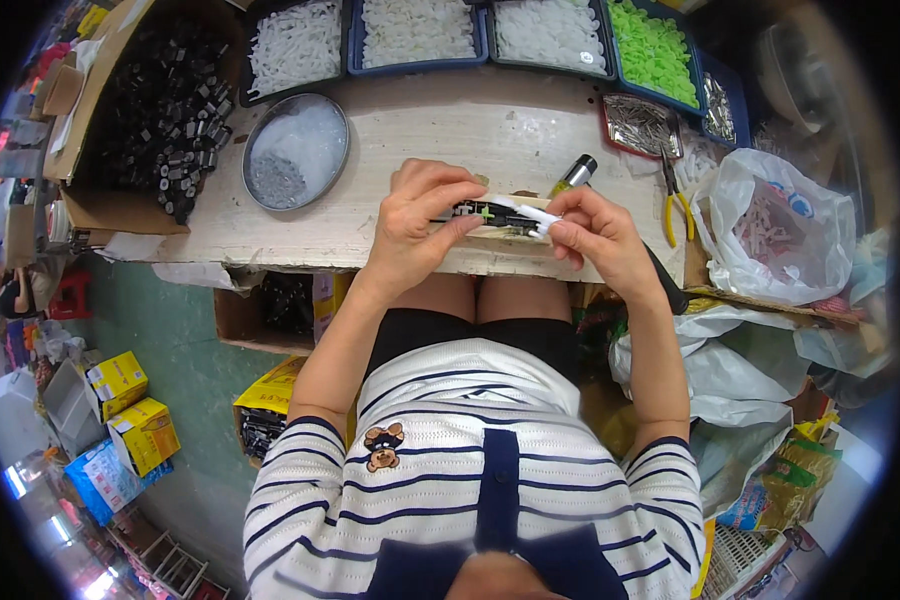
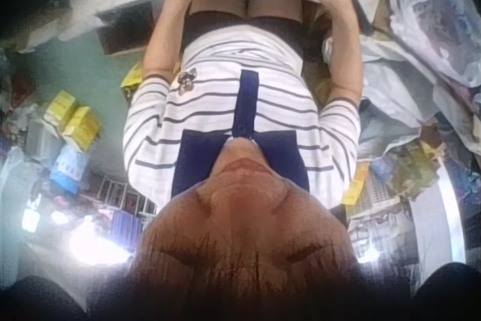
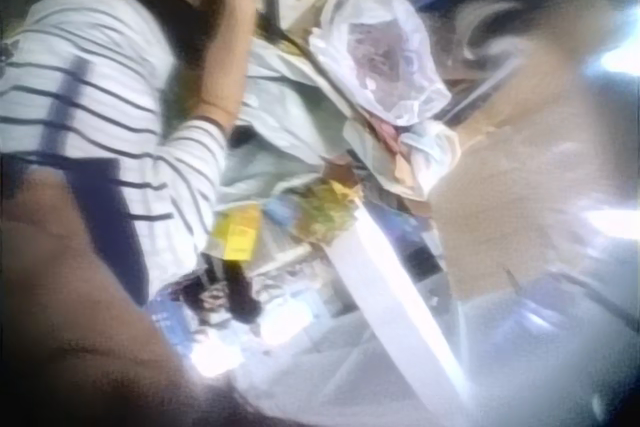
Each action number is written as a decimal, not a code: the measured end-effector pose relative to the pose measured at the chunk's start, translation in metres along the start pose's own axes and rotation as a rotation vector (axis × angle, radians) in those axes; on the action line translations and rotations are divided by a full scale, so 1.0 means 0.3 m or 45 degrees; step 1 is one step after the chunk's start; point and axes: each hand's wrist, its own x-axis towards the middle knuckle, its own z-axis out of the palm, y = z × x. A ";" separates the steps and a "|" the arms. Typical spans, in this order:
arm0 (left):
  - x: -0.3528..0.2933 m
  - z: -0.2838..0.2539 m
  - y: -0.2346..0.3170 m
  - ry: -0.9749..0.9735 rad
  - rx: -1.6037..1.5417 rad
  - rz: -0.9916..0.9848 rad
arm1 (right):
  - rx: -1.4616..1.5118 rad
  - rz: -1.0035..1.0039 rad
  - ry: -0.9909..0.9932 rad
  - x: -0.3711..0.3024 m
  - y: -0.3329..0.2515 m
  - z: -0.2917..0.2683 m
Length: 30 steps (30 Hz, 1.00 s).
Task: Assembling small plastic components into a toy assembly using hands and a small hammer.
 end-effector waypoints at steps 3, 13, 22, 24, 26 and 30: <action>-0.012 0.020 -0.017 -0.007 0.114 -0.074 | -0.041 0.063 0.028 -0.001 -0.001 -0.023; -0.020 0.066 -0.013 -0.014 0.280 -0.215 | -0.113 0.218 -0.038 0.043 0.001 -0.019; -0.033 0.068 -0.015 -0.019 0.278 -0.220 | -0.230 0.175 -0.035 0.058 -0.002 0.003; -0.032 0.072 -0.011 -0.006 0.264 -0.223 | -0.249 0.194 -0.041 0.064 0.002 -0.001; -0.033 0.071 -0.011 0.007 0.251 -0.228 | -0.286 0.193 -0.028 0.067 0.004 -0.001; -0.040 0.069 -0.019 -0.024 0.332 -0.171 | -0.259 0.185 -0.022 0.080 -0.002 0.004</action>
